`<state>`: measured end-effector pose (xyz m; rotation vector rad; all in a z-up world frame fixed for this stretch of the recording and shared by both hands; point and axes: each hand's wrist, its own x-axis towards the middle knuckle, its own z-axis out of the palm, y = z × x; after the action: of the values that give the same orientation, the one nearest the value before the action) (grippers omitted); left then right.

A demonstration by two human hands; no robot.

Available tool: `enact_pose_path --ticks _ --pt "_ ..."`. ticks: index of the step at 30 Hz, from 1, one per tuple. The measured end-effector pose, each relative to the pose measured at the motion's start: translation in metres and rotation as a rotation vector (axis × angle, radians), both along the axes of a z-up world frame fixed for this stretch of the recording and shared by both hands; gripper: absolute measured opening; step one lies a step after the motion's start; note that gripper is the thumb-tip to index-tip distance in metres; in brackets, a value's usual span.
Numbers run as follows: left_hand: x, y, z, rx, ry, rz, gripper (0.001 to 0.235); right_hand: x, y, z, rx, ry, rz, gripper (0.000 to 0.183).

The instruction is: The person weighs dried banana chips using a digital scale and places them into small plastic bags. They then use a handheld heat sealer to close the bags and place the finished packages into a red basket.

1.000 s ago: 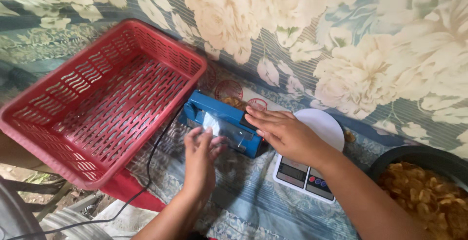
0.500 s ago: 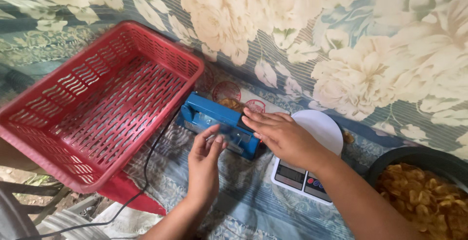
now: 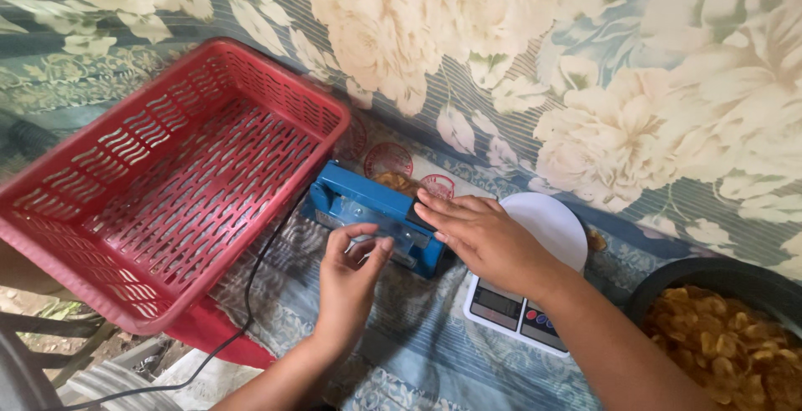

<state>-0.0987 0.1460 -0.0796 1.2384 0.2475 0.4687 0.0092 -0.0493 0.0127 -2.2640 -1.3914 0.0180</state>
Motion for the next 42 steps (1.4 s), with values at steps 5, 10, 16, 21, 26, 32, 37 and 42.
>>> enact_pose_path --ticks 5,10,16,21,26,32,37,42 --pt "0.006 0.000 0.002 0.111 -0.030 0.037 0.022 0.003 0.001 0.006 -0.005 0.019 0.018 0.049" --pt "0.008 -0.002 0.000 0.060 0.002 0.045 0.025 0.006 0.003 0.014 -0.042 -0.013 0.023 0.051" --pt "0.014 -0.002 0.008 -0.031 -0.026 0.013 0.026 0.010 0.007 0.033 0.012 -0.033 0.066 0.050" --pt "0.021 -0.001 0.013 0.029 -0.120 0.043 0.024 0.012 0.018 0.059 0.017 -0.053 0.046 0.046" --pt "0.019 0.000 -0.008 0.012 0.008 0.005 0.025 0.008 0.028 0.072 -0.028 -0.086 0.038 0.043" --pt "0.016 -0.001 -0.021 0.213 0.022 0.116 0.025 0.002 0.026 0.055 -0.016 -0.101 0.054 0.046" --pt "0.019 -0.002 -0.015 0.261 0.038 0.157 0.025 -0.002 0.021 0.036 0.010 -0.064 0.048 0.052" --pt "0.019 -0.004 -0.014 0.308 0.030 0.186 0.025 -0.004 0.019 0.029 0.033 -0.024 0.032 0.054"
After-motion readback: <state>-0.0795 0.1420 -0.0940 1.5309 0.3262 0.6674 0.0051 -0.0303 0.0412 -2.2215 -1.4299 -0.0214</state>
